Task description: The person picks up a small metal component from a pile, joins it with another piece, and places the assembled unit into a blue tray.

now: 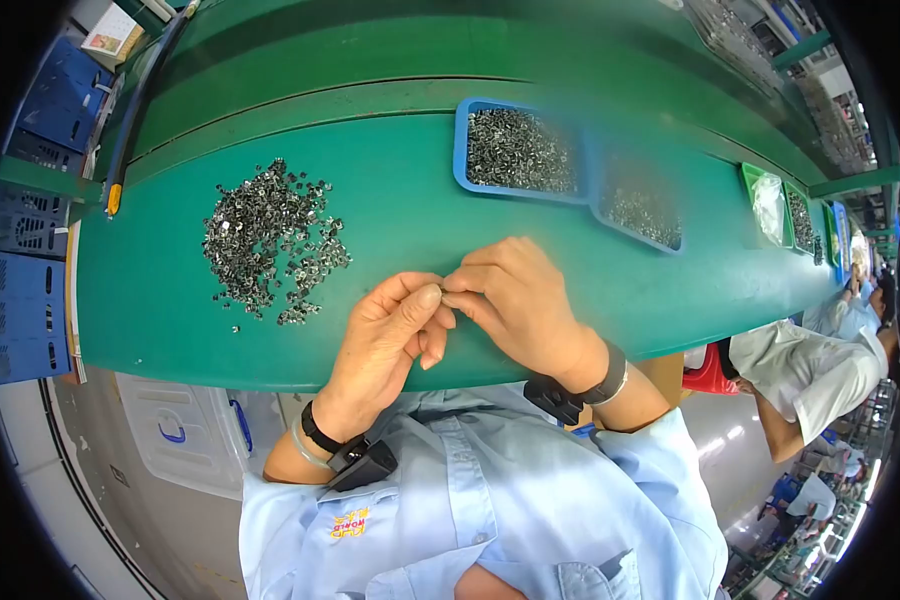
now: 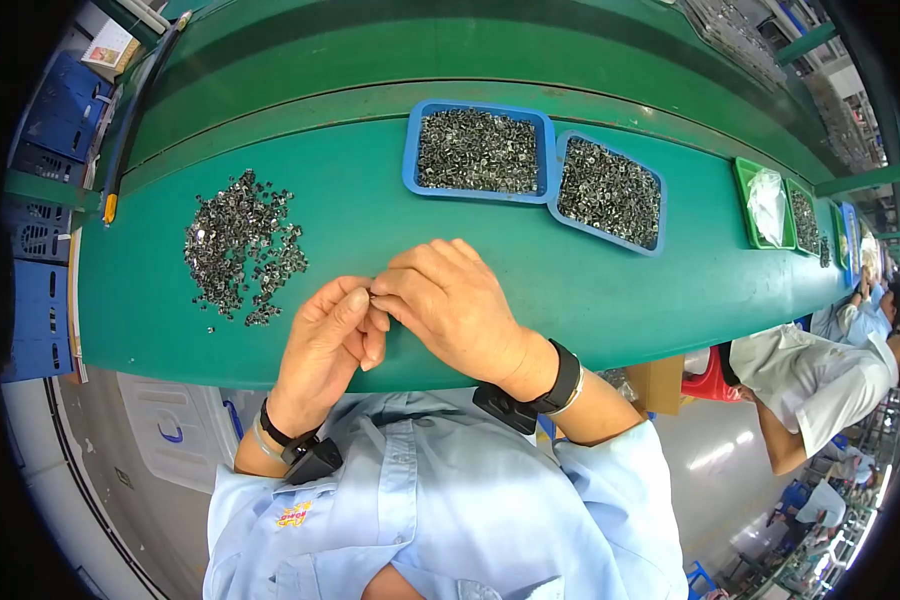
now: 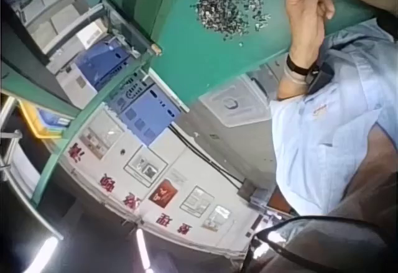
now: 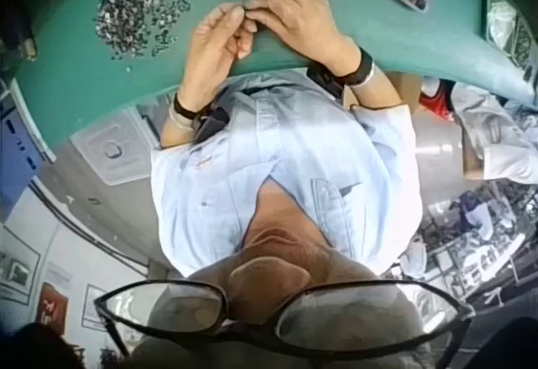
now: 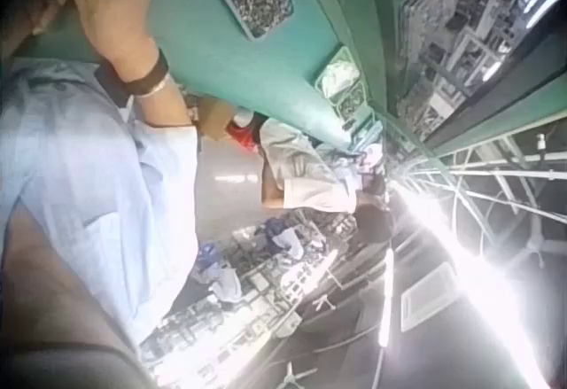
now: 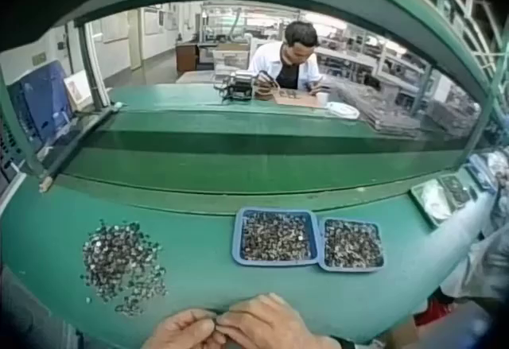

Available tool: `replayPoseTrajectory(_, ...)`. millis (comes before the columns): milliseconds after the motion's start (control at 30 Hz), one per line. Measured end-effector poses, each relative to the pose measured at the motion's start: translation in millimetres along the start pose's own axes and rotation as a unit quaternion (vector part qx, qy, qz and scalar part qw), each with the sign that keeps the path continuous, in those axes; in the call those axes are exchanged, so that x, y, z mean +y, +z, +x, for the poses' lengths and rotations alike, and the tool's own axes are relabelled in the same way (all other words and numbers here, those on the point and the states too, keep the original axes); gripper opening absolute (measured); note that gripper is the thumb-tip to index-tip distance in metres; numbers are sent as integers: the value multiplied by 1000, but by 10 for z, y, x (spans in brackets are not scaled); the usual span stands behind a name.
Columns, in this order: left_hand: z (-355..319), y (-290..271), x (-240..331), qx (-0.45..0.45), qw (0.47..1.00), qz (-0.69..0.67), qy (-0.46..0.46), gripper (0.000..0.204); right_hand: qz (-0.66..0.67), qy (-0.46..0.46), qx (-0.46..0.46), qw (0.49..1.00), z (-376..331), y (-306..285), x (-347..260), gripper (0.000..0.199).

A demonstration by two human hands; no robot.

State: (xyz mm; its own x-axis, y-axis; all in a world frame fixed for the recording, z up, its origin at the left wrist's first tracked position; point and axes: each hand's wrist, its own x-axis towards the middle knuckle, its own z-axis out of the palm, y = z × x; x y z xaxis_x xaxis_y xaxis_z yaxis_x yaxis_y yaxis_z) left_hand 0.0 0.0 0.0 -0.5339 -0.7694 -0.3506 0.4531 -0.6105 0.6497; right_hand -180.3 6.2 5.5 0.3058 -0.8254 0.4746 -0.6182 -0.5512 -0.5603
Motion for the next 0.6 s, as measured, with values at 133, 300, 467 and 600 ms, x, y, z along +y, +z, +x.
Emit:
replayPoseTrajectory(133,23,27,-32,9,1000,30,4,17,6,5,23,1000,-33,-20,-8,20)
replayPoseTrajectory(300,68,-1,-86,-19,1000,-5,0,15,95,27,37,994,-73,-12,16,21)
replayPoseTrajectory(467,124,-36,-158,-89,994,-69,8,15,147,49,37,987,-99,-20,-7,21)
replayPoseTrajectory(600,151,-68,-148,-81,996,-41,5,14,92,28,35,995,-91,-33,14,19)
